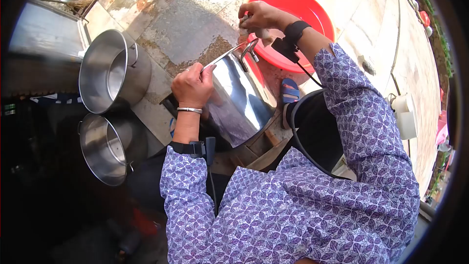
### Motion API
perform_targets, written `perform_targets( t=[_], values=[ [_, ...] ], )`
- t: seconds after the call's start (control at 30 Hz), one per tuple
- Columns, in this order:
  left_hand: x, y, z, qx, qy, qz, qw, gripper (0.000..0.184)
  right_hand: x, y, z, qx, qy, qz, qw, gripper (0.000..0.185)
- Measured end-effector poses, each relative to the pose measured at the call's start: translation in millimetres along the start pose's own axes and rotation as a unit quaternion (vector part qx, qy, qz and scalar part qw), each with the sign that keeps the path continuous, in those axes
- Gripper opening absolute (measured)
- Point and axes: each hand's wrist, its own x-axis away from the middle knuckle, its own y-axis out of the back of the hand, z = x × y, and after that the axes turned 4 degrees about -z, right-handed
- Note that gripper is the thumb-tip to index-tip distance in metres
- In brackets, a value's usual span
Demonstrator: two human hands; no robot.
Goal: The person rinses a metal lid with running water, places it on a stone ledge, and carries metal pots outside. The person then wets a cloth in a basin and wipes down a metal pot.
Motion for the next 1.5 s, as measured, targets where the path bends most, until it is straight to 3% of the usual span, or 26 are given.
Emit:
perform_targets(
  t=[0.17, 0.23, 0.27, 0.33, 0.43, 0.5, 0.57, 0.77, 0.97, 1.07, 1.1, 1.17, 1.23, 1.3, 1.37, 1.43, 1.5],
  values=[
    [-4, -2, -7, 0.006, -0.021, -0.003, 1.000, 0.033, 22, -32, 40, 0.088, -0.080, 0.036, 0.992, 0.027],
    [-7, -4, -6, 0.012, -0.022, -0.013, 1.000, 0.033, 37, -32, 62, 0.074, 0.008, -0.032, 0.997, 0.027],
    [-8, -6, -3, 0.002, -0.016, -0.012, 1.000, 0.033, 42, -26, 70, 0.076, 0.009, -0.031, 0.997, 0.027],
    [-7, -7, -3, -0.007, -0.009, -0.005, 1.000, 0.033, 52, -20, 80, 0.050, 0.136, -0.002, 0.990, 0.027],
    [-9, -6, -2, -0.003, 0.015, -0.010, 1.000, 0.031, 53, -27, 57, 0.139, 0.170, 0.002, 0.976, 0.029],
    [-9, -9, -2, -0.008, 0.000, -0.019, 1.000, 0.031, 46, -26, 56, 0.158, 0.119, 0.003, 0.980, 0.028],
    [-9, -9, -1, -0.003, -0.005, -0.015, 1.000, 0.031, 40, -3, 69, 0.008, 0.017, 0.008, 1.000, 0.025],
    [-7, -10, -8, 0.014, -0.022, -0.003, 1.000, 0.031, 42, -18, 58, 0.100, 0.070, 0.061, 0.991, 0.021],
    [-12, -18, -14, 0.036, -0.040, -0.026, 0.998, 0.033, 36, -11, 38, 0.057, -0.068, 0.031, 0.996, 0.022],
    [-12, -15, -17, 0.037, -0.034, -0.012, 0.999, 0.033, 29, -7, 18, -0.021, -0.136, 0.074, 0.988, 0.022],
    [-12, -16, -17, 0.034, -0.037, -0.015, 0.999, 0.033, 31, -8, 21, -0.021, -0.136, 0.072, 0.988, 0.022],
    [-12, -19, -19, 0.031, -0.046, -0.017, 0.998, 0.033, 34, -18, 30, -0.008, -0.192, -0.030, 0.981, 0.022],
    [-11, -19, -20, 0.017, -0.045, -0.028, 0.998, 0.033, 39, -28, 62, 0.175, -0.164, -0.019, 0.971, 0.024],
    [-13, -15, -14, 0.007, -0.027, -0.022, 0.999, 0.033, 54, -41, 75, 0.231, -0.027, -0.037, 0.972, 0.023],
    [-7, -13, -11, -0.005, -0.002, -0.013, 1.000, 0.033, 55, -41, 72, 0.208, 0.005, -0.065, 0.976, 0.023],
    [-4, -9, -13, 0.025, -0.002, -0.017, 1.000, 0.034, 37, -30, 57, 0.040, -0.159, -0.027, 0.986, 0.023],
    [-2, -9, -13, 0.024, -0.012, -0.022, 0.999, 0.034, 24, -32, 34, 0.008, -0.171, -0.045, 0.984, 0.022]
  ],
)
